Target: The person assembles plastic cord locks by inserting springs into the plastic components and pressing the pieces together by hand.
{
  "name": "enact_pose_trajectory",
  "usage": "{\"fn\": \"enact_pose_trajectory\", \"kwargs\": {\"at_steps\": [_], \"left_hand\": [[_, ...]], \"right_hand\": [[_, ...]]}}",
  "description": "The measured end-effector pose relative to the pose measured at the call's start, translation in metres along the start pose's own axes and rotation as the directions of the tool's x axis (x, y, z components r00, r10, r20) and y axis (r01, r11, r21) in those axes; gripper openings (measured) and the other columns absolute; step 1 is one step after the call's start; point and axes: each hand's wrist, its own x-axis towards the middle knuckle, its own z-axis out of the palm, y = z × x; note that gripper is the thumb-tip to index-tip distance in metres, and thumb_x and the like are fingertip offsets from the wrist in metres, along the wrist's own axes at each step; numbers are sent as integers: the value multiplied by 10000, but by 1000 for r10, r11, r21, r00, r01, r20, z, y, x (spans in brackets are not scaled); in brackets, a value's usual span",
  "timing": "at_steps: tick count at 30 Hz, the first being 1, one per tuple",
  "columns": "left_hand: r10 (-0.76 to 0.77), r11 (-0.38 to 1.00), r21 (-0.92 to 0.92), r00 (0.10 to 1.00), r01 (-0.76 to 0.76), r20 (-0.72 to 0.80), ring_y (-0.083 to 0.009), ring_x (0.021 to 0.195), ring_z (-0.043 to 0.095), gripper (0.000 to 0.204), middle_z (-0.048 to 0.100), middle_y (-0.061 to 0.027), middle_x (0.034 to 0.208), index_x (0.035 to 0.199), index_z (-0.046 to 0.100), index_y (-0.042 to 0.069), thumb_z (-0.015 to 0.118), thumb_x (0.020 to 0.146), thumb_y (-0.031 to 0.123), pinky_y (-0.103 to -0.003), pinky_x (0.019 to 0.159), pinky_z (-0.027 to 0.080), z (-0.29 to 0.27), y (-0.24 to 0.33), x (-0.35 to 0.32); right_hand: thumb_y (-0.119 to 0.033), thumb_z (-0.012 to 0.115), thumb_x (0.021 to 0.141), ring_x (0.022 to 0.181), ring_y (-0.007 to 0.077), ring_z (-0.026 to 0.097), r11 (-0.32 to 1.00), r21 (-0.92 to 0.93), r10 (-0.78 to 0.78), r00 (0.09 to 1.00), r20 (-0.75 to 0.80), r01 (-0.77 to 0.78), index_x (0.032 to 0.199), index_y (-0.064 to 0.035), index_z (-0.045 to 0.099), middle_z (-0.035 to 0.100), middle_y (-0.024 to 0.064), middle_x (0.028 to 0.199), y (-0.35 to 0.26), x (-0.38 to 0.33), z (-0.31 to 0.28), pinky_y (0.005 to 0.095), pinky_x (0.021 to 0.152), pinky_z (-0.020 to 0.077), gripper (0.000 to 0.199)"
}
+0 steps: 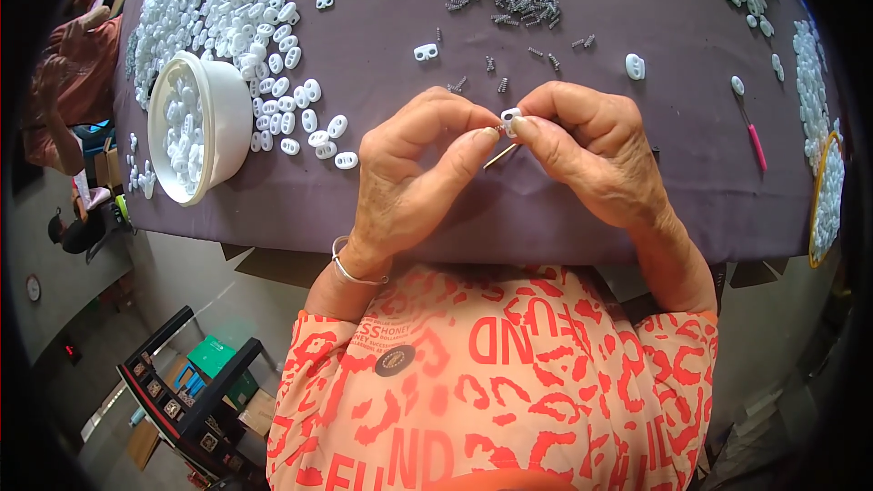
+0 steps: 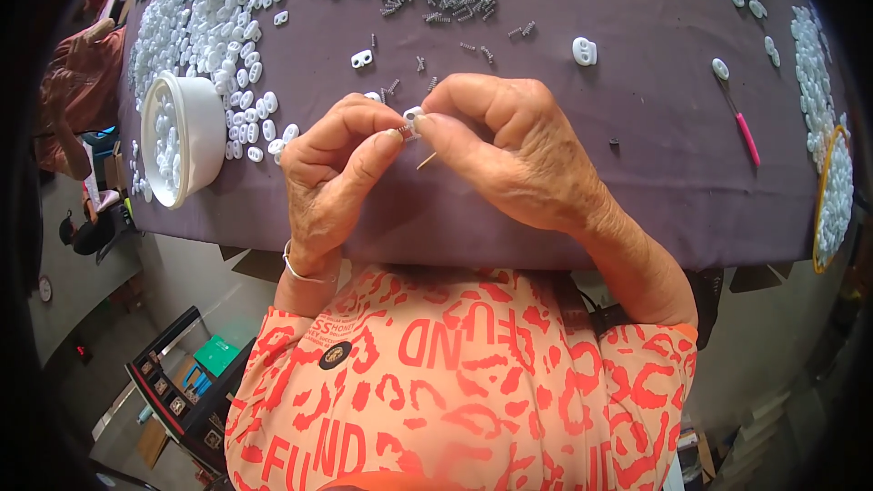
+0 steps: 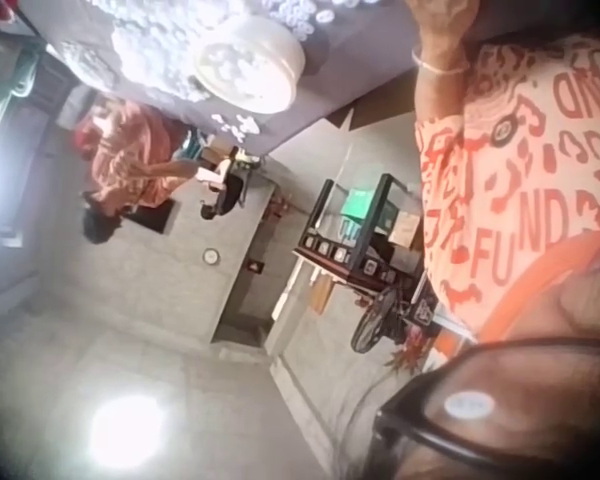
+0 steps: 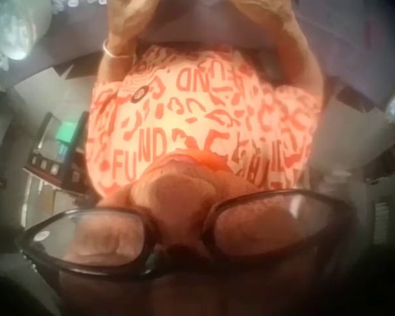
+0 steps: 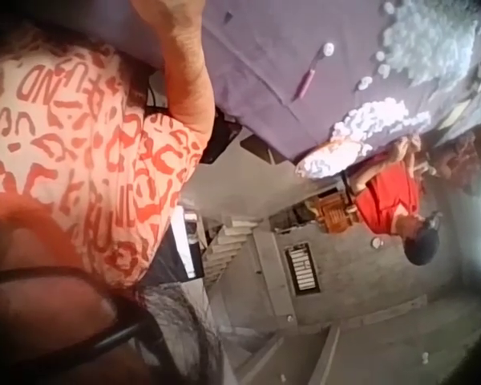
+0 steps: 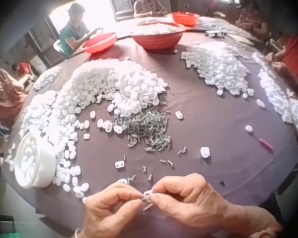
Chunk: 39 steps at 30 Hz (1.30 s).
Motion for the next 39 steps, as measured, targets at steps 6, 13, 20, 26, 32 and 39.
{"fn": "enact_pose_trajectory", "kwargs": {"at_steps": [6, 13, 20, 26, 32, 39], "left_hand": [[26, 997, 81, 997, -20, -75, -145, 710, 576, 80, 606, -78, 783, 847, 642, -26, 651, 769, -11, -252, 634, 454, 0, -2, 1], [99, 977, 197, 993, -84, -66, -163, 722, 582, 147, 610, -65, 810, 850, 646, -3, 692, 710, -7, -263, 628, 457, 3, 4, 2], [92, 958, 276, 994, -74, -54, -161, 759, 579, 207, 619, -61, 829, 873, 650, 16, 725, 680, 23, -276, 673, 461, 0, 7, 1], [22, 984, 177, 999, -14, -40, -153, 737, 568, 143, 619, -56, 788, 855, 659, 18, 706, 721, 34, -272, 659, 455, 6, 6, 2], [-4, 995, 104, 999, 8, -33, -137, 683, 551, 113, 608, -53, 744, 847, 658, 8, 699, 753, 55, -263, 625, 445, 5, 2, 2], [22, 993, 116, 1000, -19, -20, -125, 646, 541, 106, 596, -54, 729, 829, 650, -14, 685, 784, 75, -258, 586, 444, 5, 5, 3]], "right_hand": [[-104, 554, 910, 576, 5, 401, 991, 117, 70, 997, 21, -72, 908, 13, 593, 483, -61, 663, 1, 3, 1, 166, 492, 309, 123], [-102, 547, 917, 556, 4, 379, 1000, 13, -25, 999, -43, 26, 923, 17, 586, 466, -61, 648, 4, 1, 3, 163, 477, 297, 126], [-108, 566, 904, 474, 14, 347, 917, 348, 213, 977, -7, -197, 884, 15, 585, 456, -43, 592, -2, 1, -1, 187, 405, 257, 125], [-111, 572, 901, 455, 15, 324, 861, 431, 294, 956, 14, -271, 875, 14, 580, 432, -44, 568, -3, 0, 1, 188, 382, 236, 128], [-107, 556, 911, 463, 10, 327, 915, 324, 259, 966, -12, -241, 894, 19, 579, 446, -46, 587, -5, -2, 3, 184, 399, 247, 129], [-116, 593, 874, 587, -6, 416, 968, 187, 175, 984, -19, -169, 835, 4, 615, 507, -71, 662, -6, -5, -1, 170, 498, 334, 128]]}}
